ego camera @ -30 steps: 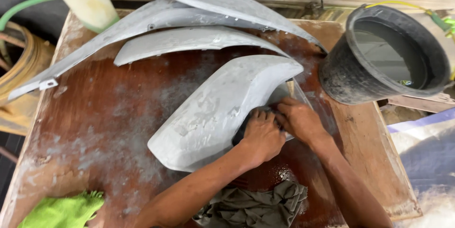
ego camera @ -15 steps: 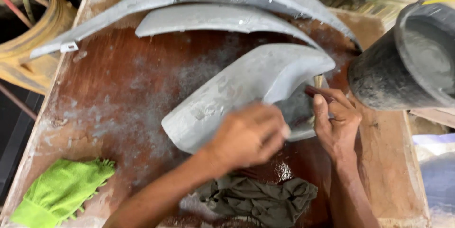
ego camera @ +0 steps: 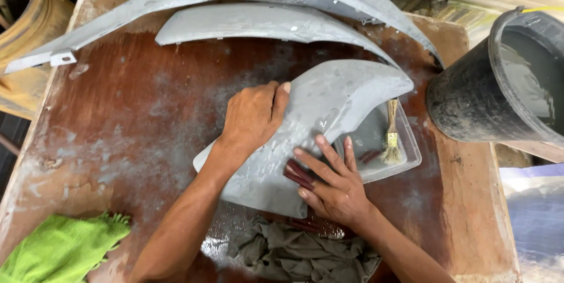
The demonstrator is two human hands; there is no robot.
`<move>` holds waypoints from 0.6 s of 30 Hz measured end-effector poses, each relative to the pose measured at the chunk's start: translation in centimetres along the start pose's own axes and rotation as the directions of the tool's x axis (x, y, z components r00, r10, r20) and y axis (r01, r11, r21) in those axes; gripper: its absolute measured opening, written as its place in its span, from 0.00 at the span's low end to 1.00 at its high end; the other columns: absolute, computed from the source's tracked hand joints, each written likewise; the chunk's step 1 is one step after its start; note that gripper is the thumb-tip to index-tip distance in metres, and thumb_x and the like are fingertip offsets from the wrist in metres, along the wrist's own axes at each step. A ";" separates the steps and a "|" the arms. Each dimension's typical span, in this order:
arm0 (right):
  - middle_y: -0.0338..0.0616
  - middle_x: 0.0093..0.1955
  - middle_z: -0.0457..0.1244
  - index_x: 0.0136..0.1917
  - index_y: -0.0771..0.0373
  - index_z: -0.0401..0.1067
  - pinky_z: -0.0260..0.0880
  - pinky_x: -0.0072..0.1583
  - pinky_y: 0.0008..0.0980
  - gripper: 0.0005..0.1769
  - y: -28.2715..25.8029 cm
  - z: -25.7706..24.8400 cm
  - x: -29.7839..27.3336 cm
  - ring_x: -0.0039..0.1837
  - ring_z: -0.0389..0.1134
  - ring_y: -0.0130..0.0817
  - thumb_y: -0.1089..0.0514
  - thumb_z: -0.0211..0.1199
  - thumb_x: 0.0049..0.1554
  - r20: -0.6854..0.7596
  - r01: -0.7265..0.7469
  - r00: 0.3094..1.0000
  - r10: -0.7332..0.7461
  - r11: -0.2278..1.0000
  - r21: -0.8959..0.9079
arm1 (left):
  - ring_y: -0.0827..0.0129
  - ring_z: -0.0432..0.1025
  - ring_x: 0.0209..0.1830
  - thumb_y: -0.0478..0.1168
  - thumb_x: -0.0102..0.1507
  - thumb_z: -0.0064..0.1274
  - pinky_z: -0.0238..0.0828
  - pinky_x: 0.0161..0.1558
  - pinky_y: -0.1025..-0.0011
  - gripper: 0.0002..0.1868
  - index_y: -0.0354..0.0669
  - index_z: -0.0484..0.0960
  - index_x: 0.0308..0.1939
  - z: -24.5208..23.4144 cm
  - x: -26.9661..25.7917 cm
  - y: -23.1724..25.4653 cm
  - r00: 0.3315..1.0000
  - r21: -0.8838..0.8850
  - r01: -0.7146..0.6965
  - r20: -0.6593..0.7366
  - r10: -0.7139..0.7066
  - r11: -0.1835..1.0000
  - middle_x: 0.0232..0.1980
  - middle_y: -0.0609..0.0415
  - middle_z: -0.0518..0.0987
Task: The person sands a grey plastic car part, likely a fender, using a red sanding block. They work on the surface and edges, occasionally dipping the block into a container of water. The person flips the part over to sand the other side and continues the process.
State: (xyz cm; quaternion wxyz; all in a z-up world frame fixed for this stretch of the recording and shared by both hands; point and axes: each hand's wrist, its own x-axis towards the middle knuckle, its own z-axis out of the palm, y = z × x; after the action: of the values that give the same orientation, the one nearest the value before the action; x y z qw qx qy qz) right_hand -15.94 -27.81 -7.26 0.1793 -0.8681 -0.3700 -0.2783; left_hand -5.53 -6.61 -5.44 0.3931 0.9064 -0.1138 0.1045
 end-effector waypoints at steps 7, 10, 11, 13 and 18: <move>0.43 0.75 0.61 0.55 0.52 0.82 0.25 0.82 0.56 0.23 5.4 -0.4 2.2 0.83 0.46 0.53 0.42 0.49 0.68 -0.128 -0.110 0.988 0.091 0.982 -0.154 | 0.40 0.78 0.34 0.53 0.72 0.36 0.75 0.37 0.43 0.24 0.41 0.79 0.35 -0.7 0.0 0.2 0.999 -0.075 -0.018 0.043 0.022 0.997 0.27 0.41 0.80; 0.38 0.75 0.62 0.64 0.45 0.78 0.28 0.82 0.56 0.21 3.8 1.1 1.1 0.83 0.48 0.50 0.41 0.49 0.67 -0.069 -0.074 0.996 0.063 0.982 -0.172 | 0.44 0.79 0.33 0.53 0.72 0.36 0.77 0.37 0.47 0.23 0.43 0.79 0.34 -0.6 -0.1 0.0 1.000 -0.102 -0.015 0.024 0.018 0.995 0.27 0.45 0.80; 0.35 0.74 0.62 0.63 0.42 0.78 0.26 0.82 0.57 0.21 3.0 1.8 0.2 0.83 0.48 0.48 0.39 0.50 0.66 -0.038 -0.033 0.999 0.029 0.993 -0.113 | 0.43 0.79 0.33 0.53 0.72 0.37 0.76 0.36 0.46 0.23 0.43 0.79 0.35 -0.6 -0.1 -0.1 0.999 -0.095 -0.022 0.024 0.024 0.995 0.27 0.44 0.80; 0.33 0.74 0.62 0.63 0.40 0.77 0.24 0.82 0.58 0.21 3.0 2.0 -0.3 0.83 0.47 0.46 0.37 0.50 0.65 -0.007 0.003 1.000 -0.003 0.998 -0.059 | 0.42 0.79 0.33 0.52 0.72 0.37 0.76 0.36 0.45 0.22 0.43 0.80 0.36 -0.3 0.0 -0.1 0.999 -0.092 -0.033 0.026 0.036 0.995 0.28 0.43 0.80; 0.44 0.74 0.62 0.56 0.52 0.82 0.29 0.82 0.52 0.19 6.2 -1.2 3.2 0.83 0.47 0.51 0.45 0.53 0.67 -0.140 -0.120 0.986 0.094 0.975 -0.186 | 0.44 0.79 0.30 0.52 0.73 0.36 0.77 0.35 0.49 0.23 0.43 0.80 0.36 -0.2 -0.2 -0.1 0.998 -0.057 -0.058 -0.017 0.057 0.997 0.26 0.45 0.80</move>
State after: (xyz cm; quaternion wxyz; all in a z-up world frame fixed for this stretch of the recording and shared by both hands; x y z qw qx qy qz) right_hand -9.97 -30.79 -5.02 0.1325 -0.8801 -0.2814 -0.3589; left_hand -5.69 -6.38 -5.47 0.4168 0.8902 -0.1397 0.1195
